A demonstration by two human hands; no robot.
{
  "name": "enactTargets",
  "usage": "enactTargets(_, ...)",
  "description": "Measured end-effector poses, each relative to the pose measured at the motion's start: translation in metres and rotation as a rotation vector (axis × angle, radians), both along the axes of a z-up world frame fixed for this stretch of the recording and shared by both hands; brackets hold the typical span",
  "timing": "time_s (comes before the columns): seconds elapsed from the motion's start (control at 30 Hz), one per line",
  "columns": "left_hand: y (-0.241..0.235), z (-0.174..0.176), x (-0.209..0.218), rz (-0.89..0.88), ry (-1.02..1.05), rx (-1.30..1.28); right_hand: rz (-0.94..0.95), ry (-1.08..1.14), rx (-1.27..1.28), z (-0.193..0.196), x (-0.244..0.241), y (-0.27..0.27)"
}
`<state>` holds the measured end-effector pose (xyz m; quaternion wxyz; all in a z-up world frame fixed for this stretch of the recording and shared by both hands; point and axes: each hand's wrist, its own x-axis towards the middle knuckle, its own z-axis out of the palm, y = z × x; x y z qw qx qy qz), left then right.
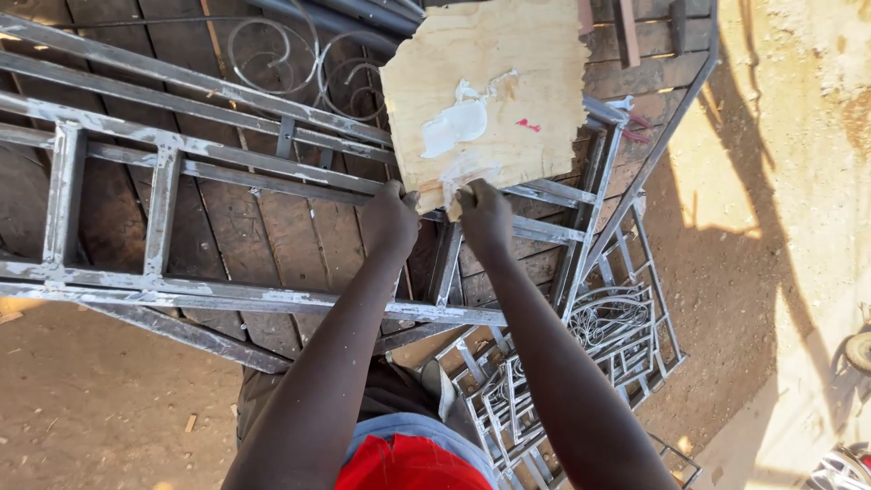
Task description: Applying white metal filler to the joints and seams of a metal gate frame to prepare it for painting.
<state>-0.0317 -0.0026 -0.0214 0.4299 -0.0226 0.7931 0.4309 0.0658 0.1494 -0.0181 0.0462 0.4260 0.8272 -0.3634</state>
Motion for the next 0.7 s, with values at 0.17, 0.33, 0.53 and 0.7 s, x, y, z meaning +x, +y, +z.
enactTargets(0.17,0.002,-0.003,0.000,0.062,-0.056,0.081,-0.029,0.027,-0.208,0.027,-0.009,0.001)
enactTargets(0.33,0.003,-0.009,-0.001,0.008,-0.014,0.015,-0.139,0.025,0.150,0.004,0.001,0.054)
enactTargets(0.53,0.005,-0.004,-0.005,-0.046,-0.002,-0.032,0.024,-0.056,0.142,0.008,-0.035,0.013)
enactTargets(0.7,0.001,-0.016,0.003,0.026,-0.065,0.043,0.094,-0.060,0.099,-0.003,-0.027,0.023)
